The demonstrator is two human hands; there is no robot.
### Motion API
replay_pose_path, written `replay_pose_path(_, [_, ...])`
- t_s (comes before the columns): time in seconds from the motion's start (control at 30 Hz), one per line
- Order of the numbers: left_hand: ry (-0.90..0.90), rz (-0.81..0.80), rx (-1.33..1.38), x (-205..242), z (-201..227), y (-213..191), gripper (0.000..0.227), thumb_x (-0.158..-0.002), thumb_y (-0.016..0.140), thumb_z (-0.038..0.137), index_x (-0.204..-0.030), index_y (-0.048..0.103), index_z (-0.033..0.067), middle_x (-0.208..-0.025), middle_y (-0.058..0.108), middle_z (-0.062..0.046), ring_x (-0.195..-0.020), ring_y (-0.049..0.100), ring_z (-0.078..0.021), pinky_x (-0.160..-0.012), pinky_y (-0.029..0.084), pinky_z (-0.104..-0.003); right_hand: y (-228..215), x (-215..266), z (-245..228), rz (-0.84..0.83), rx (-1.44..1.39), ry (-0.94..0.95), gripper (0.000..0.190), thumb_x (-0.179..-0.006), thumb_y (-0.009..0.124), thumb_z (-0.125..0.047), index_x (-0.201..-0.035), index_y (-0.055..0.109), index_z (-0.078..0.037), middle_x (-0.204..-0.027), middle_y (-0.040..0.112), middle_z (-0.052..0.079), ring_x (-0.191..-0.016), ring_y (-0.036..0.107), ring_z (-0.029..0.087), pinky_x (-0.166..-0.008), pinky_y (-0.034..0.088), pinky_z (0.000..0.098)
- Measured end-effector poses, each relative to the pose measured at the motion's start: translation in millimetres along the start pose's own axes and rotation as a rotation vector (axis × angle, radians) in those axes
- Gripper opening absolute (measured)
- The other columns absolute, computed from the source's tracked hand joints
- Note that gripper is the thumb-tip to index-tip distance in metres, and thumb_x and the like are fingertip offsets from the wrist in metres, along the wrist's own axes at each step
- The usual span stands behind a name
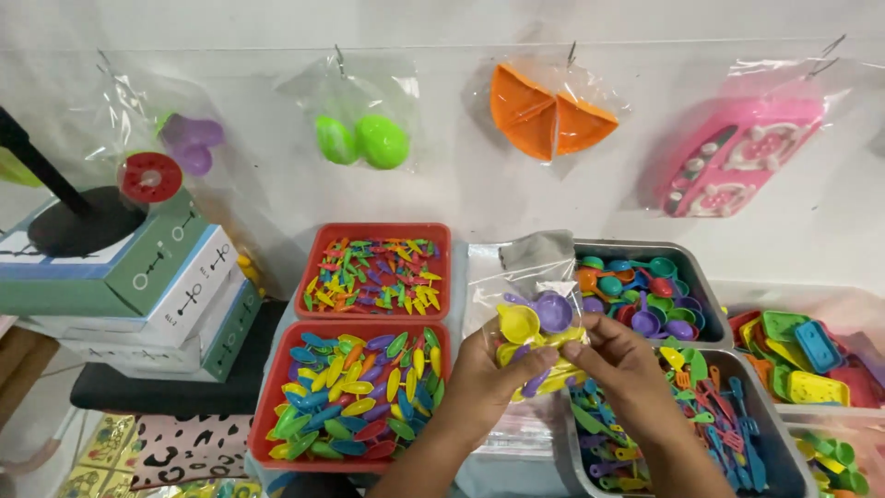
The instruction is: Cleaning small plastic toy utensils with a cloth and sorting them into trays.
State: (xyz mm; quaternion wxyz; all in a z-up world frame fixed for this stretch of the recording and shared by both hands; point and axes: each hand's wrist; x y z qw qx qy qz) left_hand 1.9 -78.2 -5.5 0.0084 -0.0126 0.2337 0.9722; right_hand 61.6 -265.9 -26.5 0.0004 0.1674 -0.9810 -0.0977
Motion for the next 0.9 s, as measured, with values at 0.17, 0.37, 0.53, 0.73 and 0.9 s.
replay_pose_path(0.17, [0.033, 0.059, 0.007, -2.4, -1.7, 5.7, 0.028, -0.089, 0.070, 0.007, -0.114, 0.068, -0.0056, -0.095, 0.073, -0.011, -0.079, 0.065, -0.0132, -0.071, 0.052, -0.024, 2.6, -0.4, -1.6, 0.052, 0.104, 0.016, 0.032, -0.089, 0.067, 0.004, -0.120, 0.069, 0.005, -0.098, 0.075, 0.015, -0.084, 0.066, 0.019, -0.077, 0.051, 0.0311])
replay_pose_path(0.37, [0.010, 0.251, 0.152, -6.0, 10.4, 3.3, 0.029, -0.086, 0.070, -0.002, -0.115, 0.068, -0.0075, -0.099, 0.073, -0.015, -0.087, 0.068, -0.0193, -0.081, 0.054, -0.029, 13.0, 2.5, -7.8, 0.072, 0.026, -0.114, 0.050, -0.098, 0.045, -0.018, -0.145, 0.047, -0.001, -0.118, 0.064, 0.018, -0.092, 0.059, 0.023, -0.077, 0.050, 0.0372])
replay_pose_path(0.53, [0.111, 0.344, 0.294, 10.2, 39.0, -14.0, 0.028, -0.088, 0.070, -0.001, -0.115, 0.068, -0.0036, -0.099, 0.072, -0.013, -0.085, 0.067, -0.0191, -0.080, 0.054, -0.030, 10.9, 3.4, 2.7, 0.039, 0.020, -0.127, 0.048, -0.103, 0.041, -0.026, -0.139, 0.049, 0.003, -0.107, 0.067, 0.020, -0.085, 0.061, 0.026, -0.072, 0.050, 0.0370])
replay_pose_path(0.73, [0.230, 0.537, 0.353, 95.2, 78.0, -85.2, 0.043, -0.090, 0.065, -0.002, -0.132, 0.057, -0.0036, -0.118, 0.069, -0.018, -0.097, 0.070, -0.0270, -0.084, 0.059, -0.036, 37.8, 46.9, 0.8, -0.133, 0.464, -0.253, 0.034, -0.091, 0.062, 0.000, -0.125, 0.063, 0.003, -0.096, 0.073, 0.011, -0.087, 0.067, 0.018, -0.084, 0.053, 0.0290])
replay_pose_path(0.9, [0.620, 0.610, 0.081, 214.5, 122.2, -146.2, 0.026, -0.095, 0.068, -0.001, -0.120, 0.064, -0.0046, -0.108, 0.074, -0.012, -0.089, 0.073, -0.0164, -0.083, 0.060, -0.028, 82.5, 91.1, 5.2, -0.363, 0.926, -0.589, 0.041, -0.069, 0.081, -0.007, -0.105, 0.064, 0.001, -0.106, 0.073, 0.019, -0.110, 0.067, 0.035, -0.106, 0.049, 0.0514])
Point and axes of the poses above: each hand's wrist, its own x-axis away from the middle knuckle, its own y-axis out of the palm, z = x × y
